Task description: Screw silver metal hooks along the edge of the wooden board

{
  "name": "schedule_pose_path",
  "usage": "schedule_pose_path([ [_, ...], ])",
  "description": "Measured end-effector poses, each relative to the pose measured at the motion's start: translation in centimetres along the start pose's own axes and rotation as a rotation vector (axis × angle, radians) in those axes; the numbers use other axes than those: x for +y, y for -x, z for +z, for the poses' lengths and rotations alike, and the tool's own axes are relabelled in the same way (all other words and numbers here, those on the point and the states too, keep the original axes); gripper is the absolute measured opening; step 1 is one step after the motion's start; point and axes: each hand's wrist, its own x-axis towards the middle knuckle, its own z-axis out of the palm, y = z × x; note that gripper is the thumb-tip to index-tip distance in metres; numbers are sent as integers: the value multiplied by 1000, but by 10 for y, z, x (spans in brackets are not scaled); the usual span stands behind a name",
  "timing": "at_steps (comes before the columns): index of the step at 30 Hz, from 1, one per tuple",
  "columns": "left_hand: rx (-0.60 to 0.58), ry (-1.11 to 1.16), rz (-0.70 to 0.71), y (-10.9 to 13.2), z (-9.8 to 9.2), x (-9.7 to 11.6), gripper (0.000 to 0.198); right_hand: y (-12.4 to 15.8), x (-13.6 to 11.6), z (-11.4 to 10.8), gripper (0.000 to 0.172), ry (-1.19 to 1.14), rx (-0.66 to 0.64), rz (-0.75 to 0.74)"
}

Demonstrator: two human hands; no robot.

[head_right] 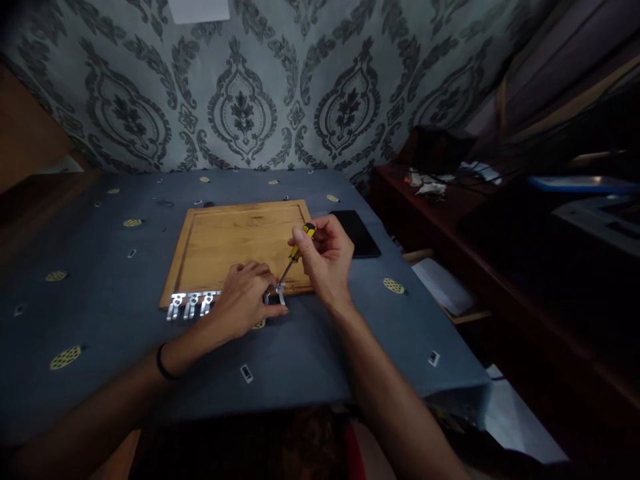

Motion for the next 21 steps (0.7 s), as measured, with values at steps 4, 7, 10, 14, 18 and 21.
schedule_pose_path([
  [4,11,-9,5,0,0,0,41,0,0,1,43,-4,-22,15],
  [7,11,-14,12,0,1,-1,41,1,1,2,42,-8,-25,21],
  [10,6,-16,10,0,1,0,41,2,1,1,43,-3,-28,18],
  [14,-10,-14,-10,-1,-1,0,42,1,2,0,48,-8,-39,12],
  [18,-13,-20,-5,-1,-1,0,43,0,3,-1,50,-7,-16,-24],
  [21,6,-25,4,-1,1,0,41,-1,5,-2,49,13,-9,-44],
])
